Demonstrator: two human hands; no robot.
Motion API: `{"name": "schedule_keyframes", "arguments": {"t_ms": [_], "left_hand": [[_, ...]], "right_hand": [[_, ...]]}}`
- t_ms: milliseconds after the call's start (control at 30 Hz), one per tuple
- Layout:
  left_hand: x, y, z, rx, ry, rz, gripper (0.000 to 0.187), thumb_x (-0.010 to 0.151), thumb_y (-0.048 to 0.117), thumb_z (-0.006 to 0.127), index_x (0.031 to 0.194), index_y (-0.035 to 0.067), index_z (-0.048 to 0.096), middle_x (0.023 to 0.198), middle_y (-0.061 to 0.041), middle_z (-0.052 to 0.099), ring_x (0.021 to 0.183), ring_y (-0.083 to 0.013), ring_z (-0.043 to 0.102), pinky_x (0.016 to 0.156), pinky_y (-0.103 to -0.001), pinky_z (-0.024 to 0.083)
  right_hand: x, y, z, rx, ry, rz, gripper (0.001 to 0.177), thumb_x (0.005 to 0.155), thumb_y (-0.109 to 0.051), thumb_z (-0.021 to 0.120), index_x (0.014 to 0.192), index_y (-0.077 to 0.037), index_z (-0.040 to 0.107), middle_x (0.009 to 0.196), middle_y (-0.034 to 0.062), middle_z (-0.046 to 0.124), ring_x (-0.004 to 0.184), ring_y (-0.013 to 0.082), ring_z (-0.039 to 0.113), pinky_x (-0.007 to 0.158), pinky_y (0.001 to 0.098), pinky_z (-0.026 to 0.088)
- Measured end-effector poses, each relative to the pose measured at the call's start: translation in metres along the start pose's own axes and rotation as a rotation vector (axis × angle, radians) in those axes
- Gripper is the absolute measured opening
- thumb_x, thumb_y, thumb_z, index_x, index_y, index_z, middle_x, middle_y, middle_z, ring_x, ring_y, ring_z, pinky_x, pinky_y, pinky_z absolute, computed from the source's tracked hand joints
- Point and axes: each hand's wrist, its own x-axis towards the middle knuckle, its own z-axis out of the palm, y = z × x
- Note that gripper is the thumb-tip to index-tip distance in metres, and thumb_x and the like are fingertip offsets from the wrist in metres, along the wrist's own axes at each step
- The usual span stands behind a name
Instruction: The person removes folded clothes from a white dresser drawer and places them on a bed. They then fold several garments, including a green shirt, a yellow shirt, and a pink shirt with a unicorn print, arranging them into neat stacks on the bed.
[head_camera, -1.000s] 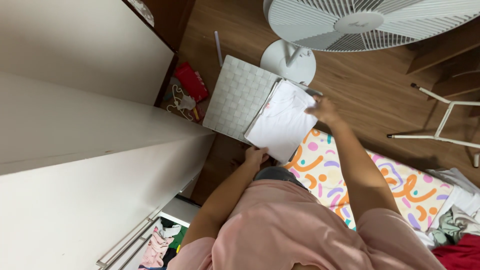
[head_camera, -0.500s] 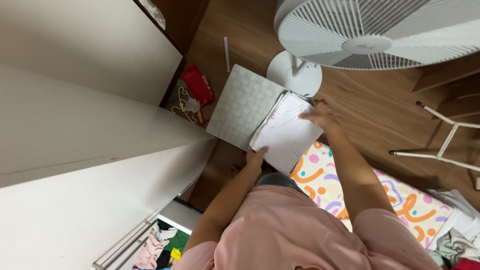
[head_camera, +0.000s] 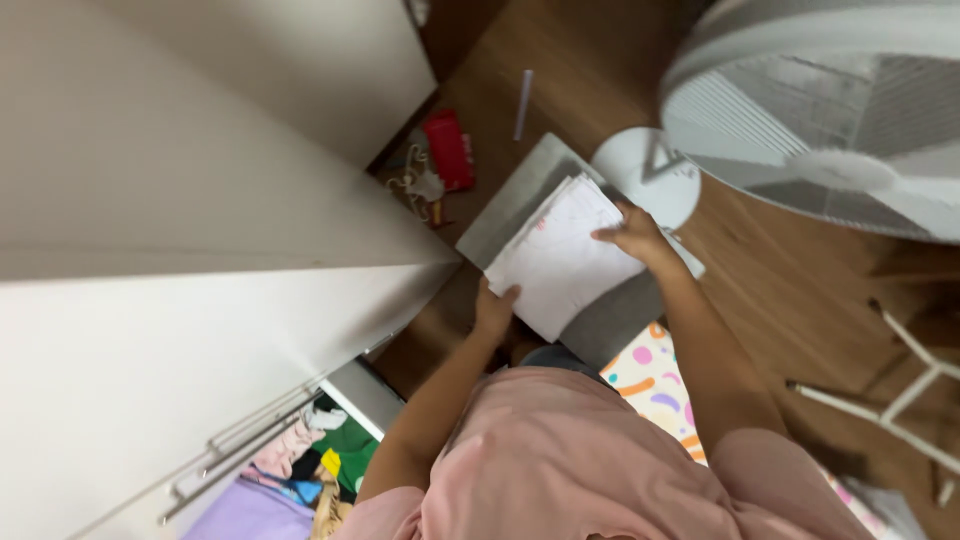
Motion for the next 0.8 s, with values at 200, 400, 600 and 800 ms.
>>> {"name": "schedule_keyframes", "arguments": {"t_ms": [200,400,600,800], "left_hand": [[0.05,0.008,-0.03,-0.008,0.215,-0.1,0.051,0.091,0.009,0.072,0.134,-0.007,0.051,0.124,-0.018,0.066,0.108,-0.0252,0.064,0.095,-0.036,0.052],[0.066,-0.019,-0.044,-0.087,0.34,-0.088,0.057,0.092,0.015,0.067,0.141,-0.003,0.044,0.132,-0.016,0.062,0.117,-0.0251,0.063,0.099,-0.036,0.051],[-0.008,-0.047,-0.063,0.162,0.383,-0.098,0.048,0.094,0.019,0.072,0.135,0.0,0.058,0.125,-0.015,0.067,0.116,-0.026,0.065,0.101,-0.037,0.051],[-0.124,-0.072,-0.11,0.162,0.342,-0.063,0.03,0.096,0.018,0.071,0.122,0.002,0.067,0.107,-0.008,0.072,0.093,-0.0139,0.066,0.083,-0.03,0.053]], "right_hand": [[0.066,-0.078,0.032,-0.285,-0.017,-0.206,0.084,0.073,-0.037,0.09,0.139,0.004,0.057,0.124,0.0257,0.067,0.115,0.0367,0.065,0.099,0.0413,0.05],[0.065,-0.105,0.039,-0.453,0.072,-0.155,0.08,0.075,-0.035,0.087,0.14,-0.003,0.054,0.129,0.0246,0.062,0.119,0.0395,0.059,0.1,0.0458,0.048],[-0.004,-0.108,0.079,-0.187,0.537,-0.754,0.051,0.083,-0.011,0.078,0.131,-0.003,0.062,0.12,0.0207,0.066,0.114,0.0413,0.055,0.103,0.0489,0.043],[-0.118,-0.157,0.201,-0.023,0.097,-1.065,0.01,0.089,-0.003,0.07,0.097,-0.005,0.064,0.098,0.0122,0.065,0.096,0.0333,0.06,0.089,0.0441,0.048]]}}
